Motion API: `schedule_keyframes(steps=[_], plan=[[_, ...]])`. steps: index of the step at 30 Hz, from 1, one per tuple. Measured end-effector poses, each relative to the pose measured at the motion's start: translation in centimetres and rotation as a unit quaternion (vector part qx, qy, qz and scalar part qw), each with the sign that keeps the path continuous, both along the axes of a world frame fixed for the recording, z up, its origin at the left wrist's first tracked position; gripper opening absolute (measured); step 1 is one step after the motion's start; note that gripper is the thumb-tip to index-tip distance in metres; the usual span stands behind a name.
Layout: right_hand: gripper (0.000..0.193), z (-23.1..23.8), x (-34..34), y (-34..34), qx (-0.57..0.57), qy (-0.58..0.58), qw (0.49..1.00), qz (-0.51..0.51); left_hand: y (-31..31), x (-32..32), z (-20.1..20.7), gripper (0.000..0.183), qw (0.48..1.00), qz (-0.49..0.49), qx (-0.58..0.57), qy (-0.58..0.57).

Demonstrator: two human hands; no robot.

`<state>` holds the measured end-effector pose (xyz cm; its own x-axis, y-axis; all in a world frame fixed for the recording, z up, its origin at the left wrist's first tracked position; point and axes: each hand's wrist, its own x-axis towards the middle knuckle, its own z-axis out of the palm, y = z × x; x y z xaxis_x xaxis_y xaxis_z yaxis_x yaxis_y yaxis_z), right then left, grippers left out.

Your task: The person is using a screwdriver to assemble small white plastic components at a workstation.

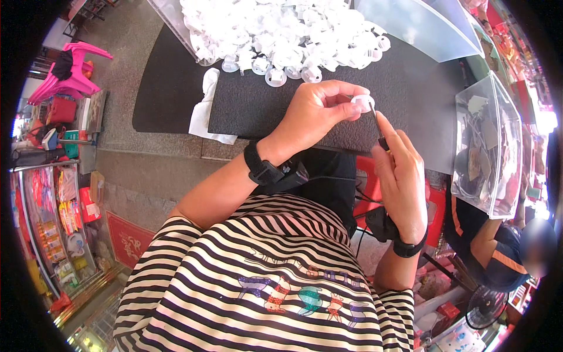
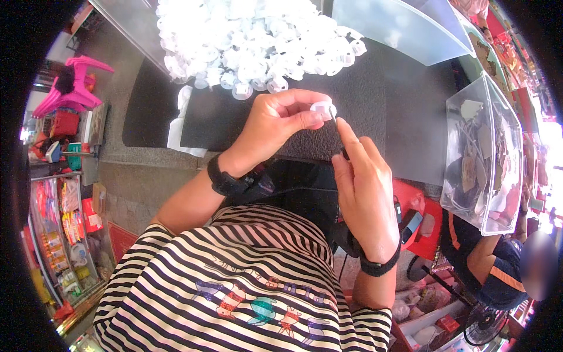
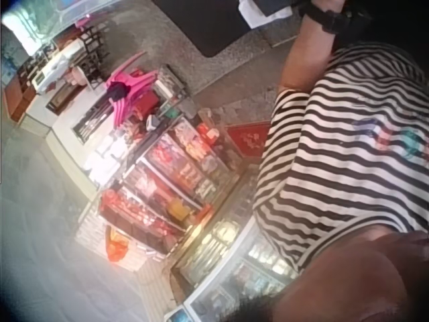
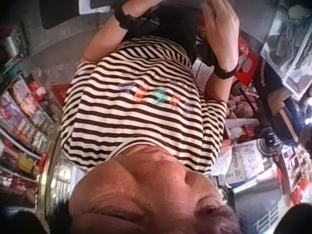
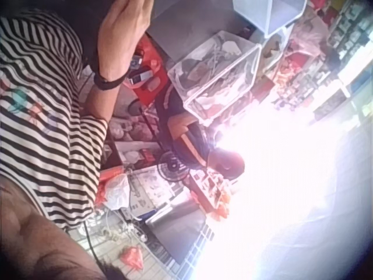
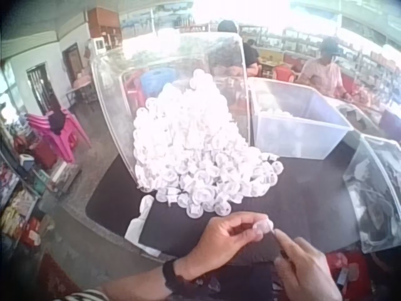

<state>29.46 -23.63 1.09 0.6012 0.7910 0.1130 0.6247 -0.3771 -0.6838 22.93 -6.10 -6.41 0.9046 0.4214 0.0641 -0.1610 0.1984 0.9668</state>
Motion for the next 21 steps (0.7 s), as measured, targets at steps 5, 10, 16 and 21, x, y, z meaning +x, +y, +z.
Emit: schedule_keyframes(steps=[5,10,16,21], plan=[[0.046,-0.4,-0.2,-1.0,0.056,0.063,0.996,-0.002,0.1,0.0,0.3,0.028,1.000,-0.004,-0.015,0.005],[0.044,-0.2,0.2,-1.6,0.014,-0.002,1.000,0.011,0.1,0.0,0.0,0.028,1.000,-0.001,-0.014,-0.008],[0.040,-0.3,-0.4,-1.1,-0.004,-0.060,0.998,-0.020,0.1,0.0,-0.1,0.027,1.000,0.002,-0.006,-0.026],[0.040,-0.2,-0.8,-0.7,-0.016,-0.055,0.998,-0.028,0.1,0.0,-0.1,0.028,0.999,0.005,0.015,-0.032]])
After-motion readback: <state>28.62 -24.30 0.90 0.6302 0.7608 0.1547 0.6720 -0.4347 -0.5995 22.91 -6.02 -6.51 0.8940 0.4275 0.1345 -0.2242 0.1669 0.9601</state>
